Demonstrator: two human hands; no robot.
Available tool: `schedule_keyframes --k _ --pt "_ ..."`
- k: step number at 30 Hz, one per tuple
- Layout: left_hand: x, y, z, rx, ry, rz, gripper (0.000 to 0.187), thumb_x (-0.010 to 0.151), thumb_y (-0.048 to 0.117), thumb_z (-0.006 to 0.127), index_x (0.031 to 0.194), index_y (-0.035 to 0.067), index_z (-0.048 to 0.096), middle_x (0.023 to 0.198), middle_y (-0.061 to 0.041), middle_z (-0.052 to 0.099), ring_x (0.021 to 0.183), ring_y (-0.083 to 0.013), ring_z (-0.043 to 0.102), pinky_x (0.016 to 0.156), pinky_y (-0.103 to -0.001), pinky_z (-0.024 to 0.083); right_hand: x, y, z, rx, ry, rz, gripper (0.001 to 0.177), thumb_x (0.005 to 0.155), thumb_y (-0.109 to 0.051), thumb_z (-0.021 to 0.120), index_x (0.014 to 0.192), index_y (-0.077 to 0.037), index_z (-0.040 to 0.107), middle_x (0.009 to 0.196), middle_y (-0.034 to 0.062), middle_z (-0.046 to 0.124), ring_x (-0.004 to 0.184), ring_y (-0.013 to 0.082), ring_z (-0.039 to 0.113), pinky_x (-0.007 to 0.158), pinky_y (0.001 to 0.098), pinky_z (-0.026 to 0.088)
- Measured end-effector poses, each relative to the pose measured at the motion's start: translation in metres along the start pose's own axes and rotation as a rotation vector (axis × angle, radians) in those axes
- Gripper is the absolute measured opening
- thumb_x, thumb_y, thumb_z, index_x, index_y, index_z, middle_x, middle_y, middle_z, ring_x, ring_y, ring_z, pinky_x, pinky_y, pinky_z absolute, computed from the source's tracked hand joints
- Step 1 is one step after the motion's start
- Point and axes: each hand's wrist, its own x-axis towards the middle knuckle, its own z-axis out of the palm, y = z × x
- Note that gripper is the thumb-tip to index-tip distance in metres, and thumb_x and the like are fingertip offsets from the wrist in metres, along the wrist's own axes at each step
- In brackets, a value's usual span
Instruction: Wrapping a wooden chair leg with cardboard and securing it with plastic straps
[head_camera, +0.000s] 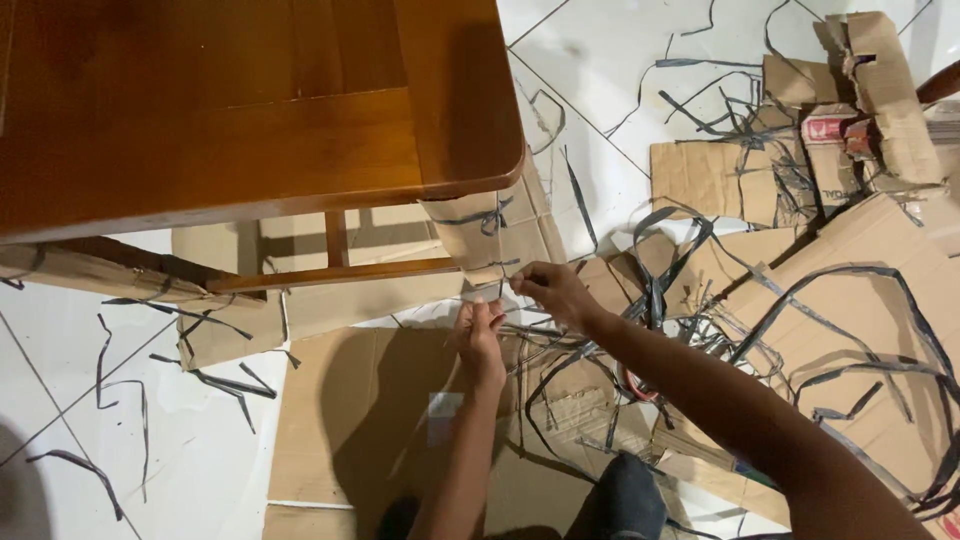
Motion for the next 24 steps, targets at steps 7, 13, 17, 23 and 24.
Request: schedule_keyframes --k 7,13,17,23,24 --pt "-0.010 0.001 0.013 -0.255 -0.006 -0.161 0.021 0.101 0.030 0.058 0.087 0.015 0.058 0.092 -0.008 0.076 0.097 -0.0187 0.070 0.093 -0.038 0.048 -0.007 0.001 0.012 0.258 -0.005 -0.034 0.019 0.093 -0.013 0.073 0.109 -0.004 0.076 0.079 0.0079 0.065 0.072 0.0146 0.058 0.068 0.0287 0.049" --pt "-0.035 0.033 0.037 -0.338 -0.071 -0.090 0.021 0.103 0.023 0.062 0.088 0.009 0.061 0.105 -0.016 0.076 0.115 -0.0271 0.069 0.109 -0.047 0.045 0.009 0.045 0.024 0.268 0.014 -0.121 0.020 0.095 -0.013 0.075 0.114 -0.006 0.076 0.096 0.0115 0.073 0.089 0.0179 0.064 0.083 0.0386 0.057" --pt "-0.042 0.048 0.042 0.025 -0.088 0.360 0.023 0.101 0.024 0.067 0.085 0.008 0.069 0.081 -0.013 0.076 0.085 -0.0184 0.071 0.084 -0.041 0.058 -0.004 0.014 0.024 0.237 0.035 -0.184 0.012 0.096 -0.018 0.073 0.100 -0.008 0.074 0.080 0.0068 0.070 0.078 0.0170 0.064 0.073 0.0354 0.056" --pt "0.027 -0.062 -0.009 0.465 0.184 0.614 0.010 0.096 0.022 0.069 0.089 0.017 0.075 0.071 -0.007 0.072 0.064 -0.0235 0.070 0.059 -0.032 0.054 0.000 0.017 0.027 0.277 0.114 0.000 0.028 0.098 -0.034 0.073 0.095 -0.007 0.070 0.082 0.0105 0.068 0.079 0.0211 0.062 0.073 0.0331 0.055" --pt "0.022 -0.044 -0.004 0.464 0.187 0.615 0.010 0.096 0.022 0.069 0.089 0.017 0.075 0.071 -0.007 0.072 0.064 -0.0235 0.070 0.059 -0.032 0.054 0.003 0.023 0.030 0.276 0.112 -0.001 0.028 0.098 -0.034 0.073 0.095 -0.007 0.070 0.082 0.0105 0.068 0.079 0.0211 0.062 0.073 0.0331 0.055"
